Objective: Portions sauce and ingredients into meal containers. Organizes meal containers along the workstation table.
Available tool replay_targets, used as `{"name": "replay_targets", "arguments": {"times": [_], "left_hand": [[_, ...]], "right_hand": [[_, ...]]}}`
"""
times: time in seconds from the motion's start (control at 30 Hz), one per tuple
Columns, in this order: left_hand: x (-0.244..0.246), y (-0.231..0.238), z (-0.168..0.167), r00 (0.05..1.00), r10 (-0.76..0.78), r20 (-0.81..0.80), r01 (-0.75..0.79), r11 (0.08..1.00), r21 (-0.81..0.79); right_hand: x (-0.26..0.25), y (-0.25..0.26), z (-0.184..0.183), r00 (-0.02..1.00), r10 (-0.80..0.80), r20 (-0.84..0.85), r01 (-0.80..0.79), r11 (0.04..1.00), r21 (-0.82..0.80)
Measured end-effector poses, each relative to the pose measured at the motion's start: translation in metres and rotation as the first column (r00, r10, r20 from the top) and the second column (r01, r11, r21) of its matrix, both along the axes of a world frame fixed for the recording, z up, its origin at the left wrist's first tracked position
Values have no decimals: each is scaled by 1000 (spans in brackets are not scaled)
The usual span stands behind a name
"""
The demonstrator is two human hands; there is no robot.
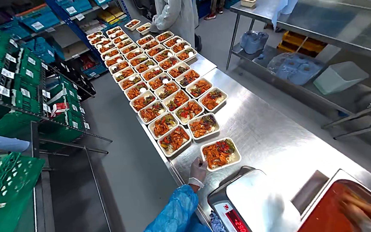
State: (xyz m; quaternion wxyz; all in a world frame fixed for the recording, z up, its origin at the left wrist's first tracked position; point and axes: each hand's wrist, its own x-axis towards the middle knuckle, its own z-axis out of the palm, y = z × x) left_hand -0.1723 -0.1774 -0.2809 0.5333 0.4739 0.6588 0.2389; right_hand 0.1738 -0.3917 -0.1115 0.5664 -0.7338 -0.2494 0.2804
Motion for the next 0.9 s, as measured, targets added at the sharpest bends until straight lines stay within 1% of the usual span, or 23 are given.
{"name": "replay_targets", "arguments": {"times": [0.03, 0.1, 0.17, 0.2, 0.23, 0.3, 0.37, 0.47, 0.57, 0.6, 0.67, 0.73, 0.8, 0.83, 0.87, 0.9], "left_hand": [[4, 0, 6, 1000, -20, -3, 20, 1000, 13], [10, 1, 19, 998, -63, -5, 63, 997, 45], [14, -1, 31, 996, -86, 10, 85, 994, 74], [15, -3, 37, 996, -88, 27, 86, 993, 83], [17, -5, 42, 995, -92, 43, 88, 992, 93], [17, -8, 51, 993, -98, 65, 90, 989, 116], [14, -10, 58, 991, -88, 98, 75, 989, 130], [9, -12, 64, 988, -63, 139, 40, 986, 161], [4, -12, 63, 987, -55, 151, 29, 986, 167], [2, -12, 60, 989, -52, 142, 30, 988, 151], [-3, -11, 50, 991, -39, 131, 23, 993, 116], [-9, -13, 41, 990, -20, 138, 11, 998, 65], [-13, -11, 34, 989, 4, 145, -5, 1000, 9], [-14, -8, 31, 989, 17, 145, -15, 1000, -12], [-15, -5, 27, 990, 27, 136, -25, 999, -22], [-14, -3, 23, 991, 33, 128, -30, 999, -26]], "right_hand": [[-7, 23, -3, 994, 94, 55, -95, 995, 21], [-35, 77, -8, 968, 216, 129, -220, 975, 16], [-65, 126, -18, 915, 363, 175, -361, 932, -44], [-78, 146, -25, 873, 435, 220, -425, 900, -95], [-91, 163, -34, 821, 486, 300, -462, 874, -151], [-114, 187, -46, 695, 533, 483, -476, 844, -247], [-133, 198, -53, 601, 548, 581, -454, 833, -317], [-152, 204, -62, 499, 580, 644, -433, 810, -395], [-163, 208, -62, 438, 656, 615, -430, 754, -497], [-164, 210, -61, 433, 672, 600, -439, 739, -511], [-164, 210, -56, 481, 677, 558, -480, 735, -478], [-160, 206, -51, 599, 633, 490, -540, 771, -336], [-154, 201, -41, 742, 600, 300, -584, 797, -151], [-150, 199, -31, 787, 584, 199, -585, 809, -59], [-144, 194, -20, 809, 573, 132, -579, 816, 5], [-135, 186, -8, 817, 566, 105, -572, 819, 38]]}}
